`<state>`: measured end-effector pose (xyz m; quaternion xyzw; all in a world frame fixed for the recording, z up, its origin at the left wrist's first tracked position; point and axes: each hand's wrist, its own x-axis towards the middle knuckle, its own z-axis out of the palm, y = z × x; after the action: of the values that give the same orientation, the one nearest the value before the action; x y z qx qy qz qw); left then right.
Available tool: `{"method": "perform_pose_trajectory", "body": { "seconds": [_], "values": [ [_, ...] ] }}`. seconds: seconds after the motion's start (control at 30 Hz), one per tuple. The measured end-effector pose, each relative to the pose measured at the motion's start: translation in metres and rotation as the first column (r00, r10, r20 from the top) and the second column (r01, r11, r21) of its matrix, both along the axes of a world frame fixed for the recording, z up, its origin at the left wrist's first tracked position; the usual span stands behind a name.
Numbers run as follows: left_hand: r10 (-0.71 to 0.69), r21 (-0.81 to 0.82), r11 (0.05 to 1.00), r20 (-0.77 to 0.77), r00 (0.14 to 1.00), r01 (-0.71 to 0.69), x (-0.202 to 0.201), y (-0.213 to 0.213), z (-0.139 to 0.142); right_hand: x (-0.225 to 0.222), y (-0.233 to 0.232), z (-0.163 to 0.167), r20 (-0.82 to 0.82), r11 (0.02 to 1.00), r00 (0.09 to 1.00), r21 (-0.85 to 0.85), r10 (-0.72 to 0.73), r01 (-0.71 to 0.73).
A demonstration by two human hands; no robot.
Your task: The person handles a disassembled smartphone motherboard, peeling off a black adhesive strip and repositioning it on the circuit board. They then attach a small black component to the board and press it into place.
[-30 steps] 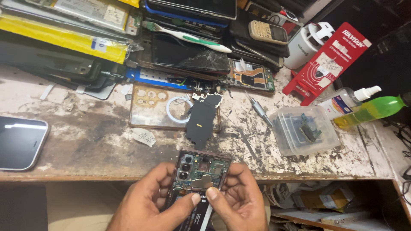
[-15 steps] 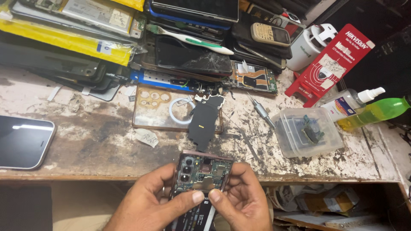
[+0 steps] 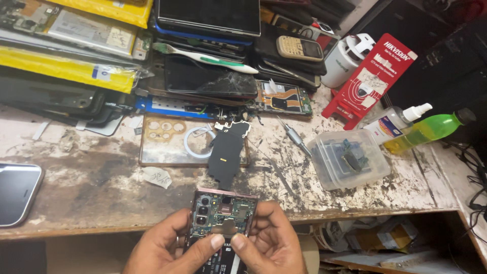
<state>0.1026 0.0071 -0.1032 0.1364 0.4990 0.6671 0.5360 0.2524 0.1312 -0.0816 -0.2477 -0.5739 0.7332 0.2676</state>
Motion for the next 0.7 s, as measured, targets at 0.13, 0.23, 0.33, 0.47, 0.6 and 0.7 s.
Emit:
{"method": "perform_pose_trajectory", "body": {
  "seconds": [0.13, 0.23, 0.33, 0.47, 0.6, 0.7],
  "values": [
    [-0.018, 0.015, 1.000, 0.076, 0.997, 0.017, -0.003, 0.000, 0.001, -0.001, 0.004, -0.002, -0.007, 1.000, 1.000, -0.023, -0.004, 0.004],
    [-0.044, 0.138, 0.990, 0.110, 0.993, 0.028, -0.003, -0.004, 0.005, 0.002, 0.008, -0.002, 0.027, 0.998, 1.000, -0.057, 0.012, -0.011],
    [-0.028, 0.025, 0.999, 0.089, 0.996, 0.026, -0.002, -0.005, 0.011, 0.005, 0.010, -0.001, 0.049, 0.998, 0.998, -0.055, 0.044, -0.041],
    [-0.019, 0.014, 1.000, 0.061, 0.998, 0.018, -0.002, -0.002, 0.021, 0.004, 0.011, 0.001, 0.064, 0.999, 0.997, -0.042, 0.032, -0.029],
    [0.003, -0.007, 1.000, 0.085, 0.996, -0.002, -0.002, 0.000, 0.027, 0.002, 0.011, 0.003, 0.061, 0.999, 0.998, -0.040, 0.035, -0.032],
    [0.002, -0.002, 1.000, 0.066, 0.998, -0.002, -0.002, 0.000, 0.027, 0.002, 0.012, 0.003, 0.059, 0.998, 0.997, -0.040, 0.047, -0.045]
  ]
}}
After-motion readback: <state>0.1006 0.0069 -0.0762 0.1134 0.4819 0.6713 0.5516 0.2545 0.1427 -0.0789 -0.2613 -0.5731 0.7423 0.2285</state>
